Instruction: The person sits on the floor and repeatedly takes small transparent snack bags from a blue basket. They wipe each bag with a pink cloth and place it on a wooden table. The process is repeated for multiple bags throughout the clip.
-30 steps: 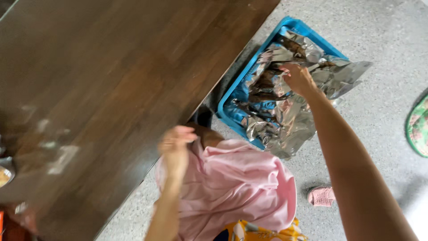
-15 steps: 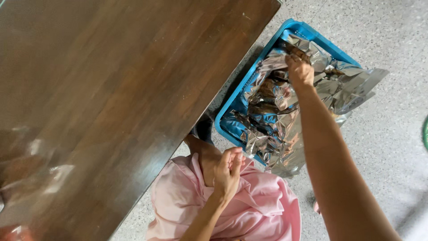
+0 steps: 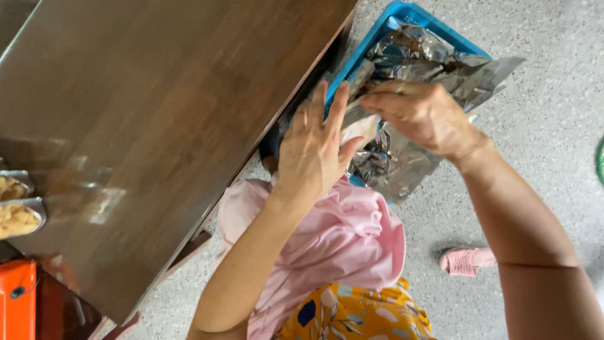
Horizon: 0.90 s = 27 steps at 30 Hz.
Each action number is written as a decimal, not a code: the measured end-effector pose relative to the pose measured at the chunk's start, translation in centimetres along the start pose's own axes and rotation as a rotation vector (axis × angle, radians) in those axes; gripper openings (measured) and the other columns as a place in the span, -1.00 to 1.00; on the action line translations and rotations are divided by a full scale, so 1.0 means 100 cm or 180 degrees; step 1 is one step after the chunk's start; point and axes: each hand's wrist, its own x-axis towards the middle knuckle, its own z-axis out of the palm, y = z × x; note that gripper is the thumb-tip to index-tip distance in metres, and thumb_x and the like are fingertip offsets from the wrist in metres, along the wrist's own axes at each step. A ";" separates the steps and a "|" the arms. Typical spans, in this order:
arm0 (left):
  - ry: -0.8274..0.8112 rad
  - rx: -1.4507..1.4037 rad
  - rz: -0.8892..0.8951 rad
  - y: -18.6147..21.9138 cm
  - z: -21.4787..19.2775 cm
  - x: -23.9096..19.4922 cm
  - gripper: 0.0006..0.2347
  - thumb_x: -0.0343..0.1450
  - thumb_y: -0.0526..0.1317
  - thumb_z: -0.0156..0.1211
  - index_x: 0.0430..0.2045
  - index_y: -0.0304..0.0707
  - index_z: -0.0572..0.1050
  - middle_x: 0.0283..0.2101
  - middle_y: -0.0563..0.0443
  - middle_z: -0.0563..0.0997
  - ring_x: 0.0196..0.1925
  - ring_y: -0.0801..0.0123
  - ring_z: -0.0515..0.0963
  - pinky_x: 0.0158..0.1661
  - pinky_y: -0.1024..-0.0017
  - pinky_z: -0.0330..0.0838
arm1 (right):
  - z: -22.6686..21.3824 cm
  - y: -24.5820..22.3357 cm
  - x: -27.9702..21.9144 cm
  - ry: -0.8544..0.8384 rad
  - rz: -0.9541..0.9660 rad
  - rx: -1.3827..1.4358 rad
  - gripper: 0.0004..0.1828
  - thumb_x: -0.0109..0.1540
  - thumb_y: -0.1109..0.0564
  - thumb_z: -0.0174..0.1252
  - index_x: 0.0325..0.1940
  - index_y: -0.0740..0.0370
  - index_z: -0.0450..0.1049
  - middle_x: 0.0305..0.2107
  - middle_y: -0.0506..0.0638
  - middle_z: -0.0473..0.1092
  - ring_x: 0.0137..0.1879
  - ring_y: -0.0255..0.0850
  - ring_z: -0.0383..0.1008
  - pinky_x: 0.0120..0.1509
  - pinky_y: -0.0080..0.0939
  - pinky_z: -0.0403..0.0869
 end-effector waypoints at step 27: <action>0.1164 -0.4386 -0.3725 -0.086 0.019 -0.262 -0.71 0.58 -0.03 -0.06 -0.10 -0.33 0.39 -0.26 -0.09 0.57 -0.29 0.31 0.62 -0.29 0.31 0.60 | 0.034 -0.014 -0.192 0.1239 0.4740 0.4618 -0.41 0.32 -0.17 0.00 0.29 0.26 0.22 0.10 0.27 0.30 0.37 0.15 0.28 0.51 0.17 0.30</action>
